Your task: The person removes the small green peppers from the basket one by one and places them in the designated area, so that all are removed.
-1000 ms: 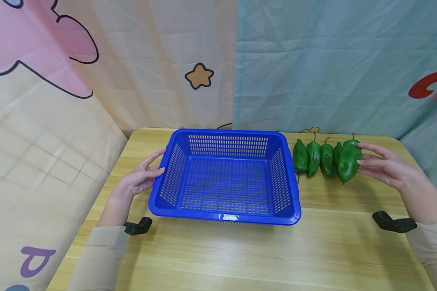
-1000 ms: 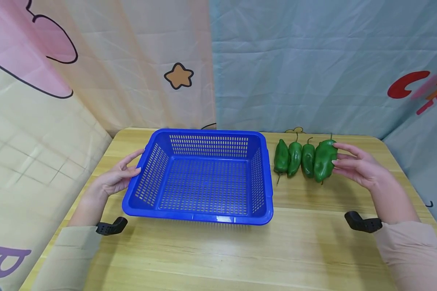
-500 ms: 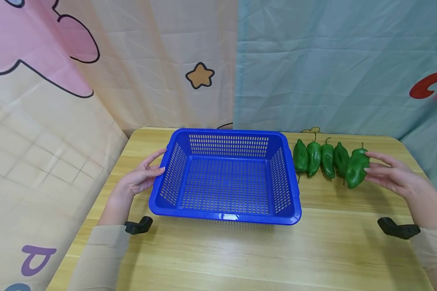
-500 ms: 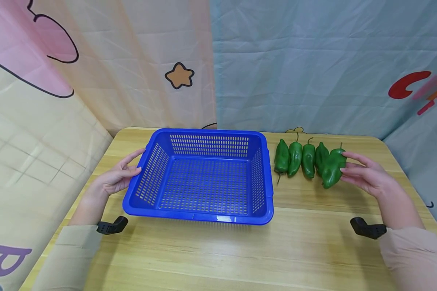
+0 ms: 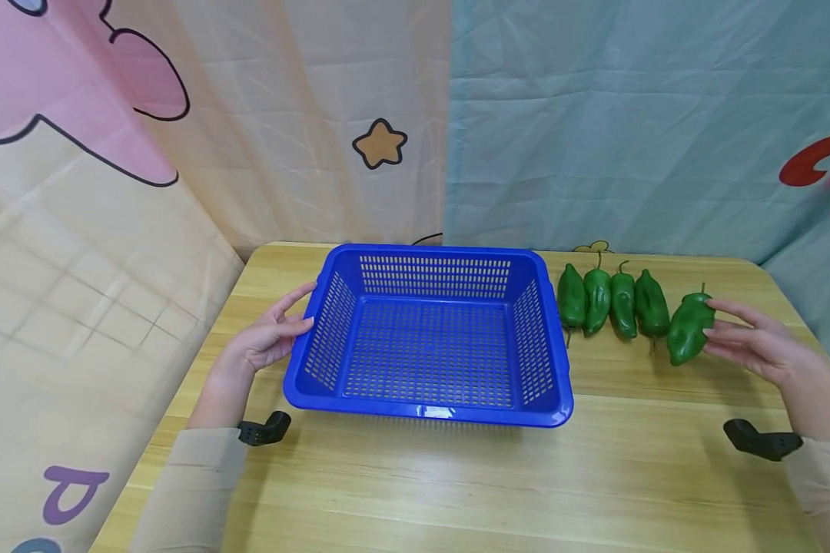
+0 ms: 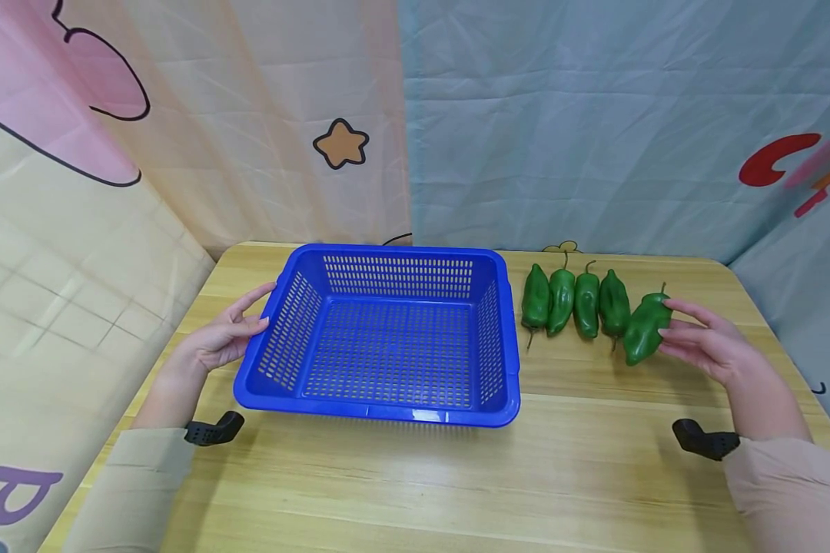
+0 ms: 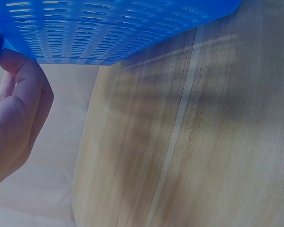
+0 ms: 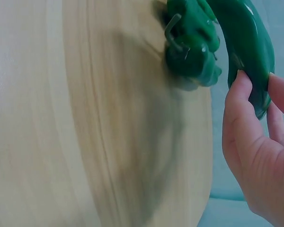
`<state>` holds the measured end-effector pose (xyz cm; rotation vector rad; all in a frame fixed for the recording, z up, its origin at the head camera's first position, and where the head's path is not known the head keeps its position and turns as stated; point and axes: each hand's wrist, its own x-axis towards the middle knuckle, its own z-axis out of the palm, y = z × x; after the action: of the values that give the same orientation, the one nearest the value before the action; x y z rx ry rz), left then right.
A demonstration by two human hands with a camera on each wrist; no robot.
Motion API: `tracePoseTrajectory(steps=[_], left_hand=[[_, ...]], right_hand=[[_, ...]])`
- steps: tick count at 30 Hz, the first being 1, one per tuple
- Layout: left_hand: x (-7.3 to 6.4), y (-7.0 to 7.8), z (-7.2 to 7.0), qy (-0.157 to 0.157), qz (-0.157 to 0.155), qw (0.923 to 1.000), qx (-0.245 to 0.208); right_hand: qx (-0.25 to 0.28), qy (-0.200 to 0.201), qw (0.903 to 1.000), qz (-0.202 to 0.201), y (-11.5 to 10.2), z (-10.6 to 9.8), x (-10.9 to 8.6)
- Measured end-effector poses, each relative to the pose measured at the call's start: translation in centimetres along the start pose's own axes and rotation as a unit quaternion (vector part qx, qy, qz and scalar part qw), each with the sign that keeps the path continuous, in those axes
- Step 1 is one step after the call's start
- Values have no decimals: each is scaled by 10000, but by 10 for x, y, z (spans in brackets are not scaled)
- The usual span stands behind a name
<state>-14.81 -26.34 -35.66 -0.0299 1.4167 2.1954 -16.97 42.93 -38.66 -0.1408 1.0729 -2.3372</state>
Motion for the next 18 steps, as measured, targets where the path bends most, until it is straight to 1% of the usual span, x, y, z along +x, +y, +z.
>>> tracePoseTrajectory(steps=[5, 14, 18], left_hand=[[0, 0, 0, 5, -4, 10000, 9], [0, -1, -1, -113, 22, 9999, -46], [0, -1, -1, -114, 35, 9999, -69]], right_hand=[[66, -97, 9999, 43, 1, -6, -2], [14, 205, 9998, 40, 2, -12, -7], [-78, 345, 9993, -78, 3, -17, -8]])
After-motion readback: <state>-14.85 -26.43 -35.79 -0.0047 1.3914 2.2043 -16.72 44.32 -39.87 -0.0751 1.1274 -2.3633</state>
